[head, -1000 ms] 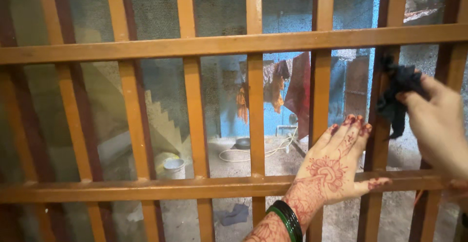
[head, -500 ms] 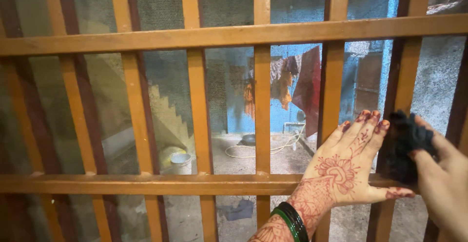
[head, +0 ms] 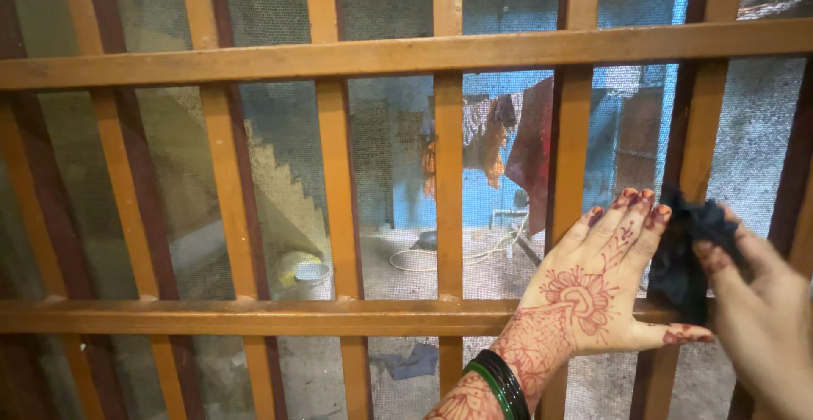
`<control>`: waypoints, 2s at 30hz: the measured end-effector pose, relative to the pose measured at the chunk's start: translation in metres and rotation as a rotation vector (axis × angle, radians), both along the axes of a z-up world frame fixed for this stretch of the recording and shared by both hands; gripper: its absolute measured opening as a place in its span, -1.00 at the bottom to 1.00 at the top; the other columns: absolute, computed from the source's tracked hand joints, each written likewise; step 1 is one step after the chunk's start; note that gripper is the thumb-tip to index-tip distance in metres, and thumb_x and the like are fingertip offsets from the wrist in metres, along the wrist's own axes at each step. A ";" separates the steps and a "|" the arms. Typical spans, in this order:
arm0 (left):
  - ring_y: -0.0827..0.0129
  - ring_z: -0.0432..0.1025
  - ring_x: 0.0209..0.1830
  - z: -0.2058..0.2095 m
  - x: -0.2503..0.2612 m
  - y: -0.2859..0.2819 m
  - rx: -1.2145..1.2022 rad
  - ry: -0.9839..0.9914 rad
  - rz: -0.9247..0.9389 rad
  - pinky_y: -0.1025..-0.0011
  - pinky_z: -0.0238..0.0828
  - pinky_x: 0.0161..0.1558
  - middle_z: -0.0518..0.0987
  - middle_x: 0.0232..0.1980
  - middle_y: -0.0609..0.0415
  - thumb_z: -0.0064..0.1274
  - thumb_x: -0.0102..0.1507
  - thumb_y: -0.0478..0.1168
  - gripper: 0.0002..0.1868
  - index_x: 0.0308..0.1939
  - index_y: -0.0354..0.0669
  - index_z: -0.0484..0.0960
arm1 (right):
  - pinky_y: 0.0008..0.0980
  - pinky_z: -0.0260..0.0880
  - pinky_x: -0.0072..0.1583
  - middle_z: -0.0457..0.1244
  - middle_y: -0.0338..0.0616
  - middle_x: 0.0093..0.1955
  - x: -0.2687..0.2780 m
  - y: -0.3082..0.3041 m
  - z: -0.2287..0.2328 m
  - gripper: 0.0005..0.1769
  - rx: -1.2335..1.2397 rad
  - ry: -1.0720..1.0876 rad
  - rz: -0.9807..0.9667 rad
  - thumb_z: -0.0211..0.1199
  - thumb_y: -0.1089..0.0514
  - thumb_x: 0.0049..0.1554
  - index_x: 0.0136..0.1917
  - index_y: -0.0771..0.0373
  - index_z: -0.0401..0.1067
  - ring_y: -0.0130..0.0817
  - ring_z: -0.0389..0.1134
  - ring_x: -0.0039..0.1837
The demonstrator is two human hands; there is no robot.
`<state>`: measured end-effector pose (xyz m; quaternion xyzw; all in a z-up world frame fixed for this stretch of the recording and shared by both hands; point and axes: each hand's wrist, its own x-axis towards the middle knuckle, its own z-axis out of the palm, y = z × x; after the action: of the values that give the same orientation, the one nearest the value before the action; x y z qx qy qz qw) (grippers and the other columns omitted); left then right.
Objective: The person wipes the wooden window frame and mesh screen with a dark cloth, moving methodically across the bars and panes. They briefly dip the cloth into a small bowl on the floor before resuming wiping the frame and screen.
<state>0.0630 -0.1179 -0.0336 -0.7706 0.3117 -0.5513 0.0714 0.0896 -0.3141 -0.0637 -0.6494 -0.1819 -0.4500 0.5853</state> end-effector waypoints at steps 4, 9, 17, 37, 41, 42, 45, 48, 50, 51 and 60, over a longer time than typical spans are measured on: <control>0.15 -0.08 0.76 0.003 0.002 0.000 0.021 -0.004 -0.017 0.21 -0.21 0.69 0.08 0.71 -0.16 -0.32 0.11 0.78 0.40 0.65 -0.28 0.05 | -0.35 0.32 0.01 0.37 -0.02 0.08 0.009 -0.006 0.046 -0.64 -0.126 0.003 -0.158 0.07 0.30 0.45 0.47 0.31 0.43 -0.32 0.30 -0.01; 0.18 -0.10 0.79 0.001 -0.002 0.001 0.023 -0.011 0.029 0.22 -0.23 0.73 0.06 0.73 -0.10 -0.34 0.11 0.79 0.39 0.67 -0.24 0.04 | -0.62 0.37 0.19 0.33 -0.36 0.12 0.026 -0.004 0.114 -0.68 0.044 -0.203 0.068 0.03 0.26 0.35 0.36 0.23 0.34 -0.64 0.34 0.12; 0.18 -0.08 0.78 0.001 -0.001 0.001 0.007 -0.045 0.008 0.22 -0.20 0.71 0.08 0.72 -0.11 -0.35 0.12 0.79 0.39 0.67 -0.26 0.05 | -0.44 0.38 0.33 0.32 -0.07 0.21 0.024 -0.009 0.055 -0.67 -0.187 -0.279 -0.140 0.05 0.36 0.43 0.44 0.42 0.36 -0.39 0.35 0.25; 0.19 -0.11 0.79 0.006 -0.008 0.004 -0.072 -0.056 0.044 0.18 -0.19 0.70 0.06 0.73 -0.12 -0.31 0.11 0.78 0.41 0.65 -0.29 0.03 | -0.09 0.14 0.53 0.22 0.16 0.38 -0.013 -0.014 0.053 -0.18 -1.636 -0.408 -0.979 0.22 -0.01 -0.10 0.38 0.42 0.33 -0.07 0.19 0.50; 0.17 -0.14 0.77 0.007 -0.008 0.004 -0.083 -0.060 0.043 0.16 -0.21 0.67 0.04 0.72 -0.13 -0.33 0.09 0.80 0.44 0.65 -0.32 0.00 | 0.09 0.01 0.57 0.17 0.09 0.46 0.003 -0.026 0.055 -0.20 -1.840 -0.283 -0.884 0.19 -0.20 -0.04 0.36 0.31 0.31 -0.04 0.12 0.55; 0.16 -0.15 0.77 0.007 -0.008 0.004 -0.082 -0.046 0.038 0.15 -0.22 0.66 0.03 0.71 -0.14 -0.33 0.09 0.80 0.45 0.65 -0.33 -0.01 | 0.15 -0.04 0.59 0.15 0.06 0.49 0.006 -0.028 0.058 -0.19 -1.911 -0.226 -0.870 0.19 -0.25 -0.02 0.36 0.28 0.30 -0.04 0.09 0.58; 0.13 -0.14 0.77 0.006 -0.007 0.003 -0.091 -0.061 0.036 0.15 -0.21 0.67 0.04 0.71 -0.17 -0.33 0.08 0.80 0.45 0.64 -0.35 0.00 | 0.38 -0.31 0.69 0.15 0.01 0.50 0.013 -0.027 0.079 -0.08 -2.064 -0.155 -0.938 0.11 -0.38 0.08 0.45 0.33 0.22 -0.13 0.05 0.61; 0.13 -0.10 0.78 0.005 -0.006 0.003 -0.085 -0.065 0.040 0.15 -0.19 0.69 0.06 0.72 -0.17 -0.32 0.12 0.80 0.45 0.67 -0.36 0.01 | 0.42 -0.49 0.67 0.10 -0.03 0.54 0.003 -0.018 0.114 -0.09 -2.165 0.047 -1.043 0.01 -0.47 0.14 0.55 0.13 0.14 -0.12 0.02 0.59; 0.13 -0.07 0.78 0.005 -0.005 0.003 -0.095 -0.065 0.012 0.16 -0.17 0.70 0.08 0.72 -0.17 -0.31 0.12 0.79 0.44 0.66 -0.36 0.03 | 0.40 -0.48 0.66 0.10 -0.08 0.53 -0.009 -0.004 0.146 -0.15 -2.126 0.094 -1.135 -0.01 -0.48 0.16 0.54 0.00 0.16 -0.21 0.02 0.60; 0.13 -0.05 0.78 0.006 -0.005 0.003 -0.100 -0.065 -0.001 0.16 -0.16 0.70 0.09 0.72 -0.17 -0.30 0.11 0.79 0.44 0.66 -0.36 0.03 | 0.39 -0.47 0.66 0.10 -0.10 0.52 -0.016 0.004 0.159 -0.17 -2.105 0.117 -1.179 -0.02 -0.49 0.17 0.54 -0.06 0.17 -0.25 0.02 0.61; 0.16 -0.06 0.79 0.006 -0.009 0.005 -0.118 -0.085 0.003 0.21 -0.14 0.70 0.08 0.74 -0.14 -0.25 0.11 0.76 0.42 0.68 -0.30 0.02 | 0.13 -0.23 0.67 0.14 -0.22 0.53 -0.013 -0.007 0.166 -0.17 -1.817 -0.213 -1.371 0.03 -0.41 0.04 0.49 -0.07 0.25 -0.40 0.07 0.57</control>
<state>0.0536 -0.1128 -0.0279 -0.7499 0.2741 -0.6008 0.0396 0.0763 -0.3212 0.1025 -0.7539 -0.0961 -0.4295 -0.4878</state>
